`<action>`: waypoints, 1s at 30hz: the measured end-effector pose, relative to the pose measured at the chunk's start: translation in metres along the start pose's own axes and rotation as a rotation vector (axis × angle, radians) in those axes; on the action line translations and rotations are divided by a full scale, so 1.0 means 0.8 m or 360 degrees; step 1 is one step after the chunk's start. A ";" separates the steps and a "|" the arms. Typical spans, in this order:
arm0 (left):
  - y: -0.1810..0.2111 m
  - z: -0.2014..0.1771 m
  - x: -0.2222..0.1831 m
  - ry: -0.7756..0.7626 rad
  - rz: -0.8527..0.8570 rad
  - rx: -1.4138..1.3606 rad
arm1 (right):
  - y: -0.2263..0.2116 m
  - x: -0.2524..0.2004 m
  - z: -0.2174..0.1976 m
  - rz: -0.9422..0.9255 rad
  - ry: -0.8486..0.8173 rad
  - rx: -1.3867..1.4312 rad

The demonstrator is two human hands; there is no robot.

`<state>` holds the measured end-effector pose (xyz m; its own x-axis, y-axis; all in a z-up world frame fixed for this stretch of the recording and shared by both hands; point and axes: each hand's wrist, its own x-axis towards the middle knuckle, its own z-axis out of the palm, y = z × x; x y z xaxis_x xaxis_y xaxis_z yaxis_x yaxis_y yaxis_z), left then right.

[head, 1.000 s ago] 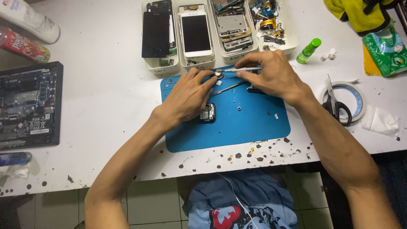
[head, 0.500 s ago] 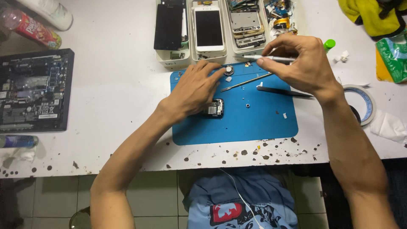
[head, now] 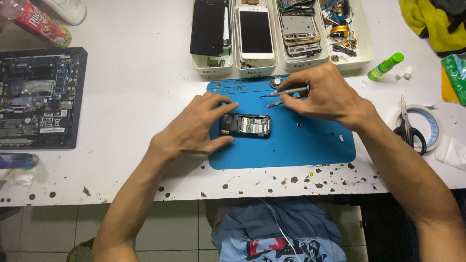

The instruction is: Disassembling a mobile phone using a screwdriver and manual manipulation on a repair bench

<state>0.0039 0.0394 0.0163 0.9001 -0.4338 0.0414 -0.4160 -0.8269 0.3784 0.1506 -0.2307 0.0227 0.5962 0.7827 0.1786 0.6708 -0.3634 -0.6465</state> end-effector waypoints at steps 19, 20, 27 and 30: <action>-0.029 0.044 0.001 0.0237 0.0158 0.0149 | 0.025 0.016 0.052 -0.0098 0.0451 0.0322; -0.030 0.044 0.001 0.0251 0.0164 0.0159 | 0.023 0.016 0.054 -0.0101 0.0468 0.0332; -0.031 0.048 0.001 0.0300 0.0181 0.0146 | 0.016 0.018 0.059 -0.0112 0.0490 0.0475; -0.029 0.045 0.000 0.0282 0.0167 0.0126 | 0.013 0.020 0.061 -0.0139 0.0471 0.0460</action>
<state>0.0088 0.0453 -0.0258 0.8571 -0.4552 0.2411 -0.5113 -0.8090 0.2899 0.1453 -0.1974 -0.0174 0.6719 0.6102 0.4199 0.5982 -0.1128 -0.7933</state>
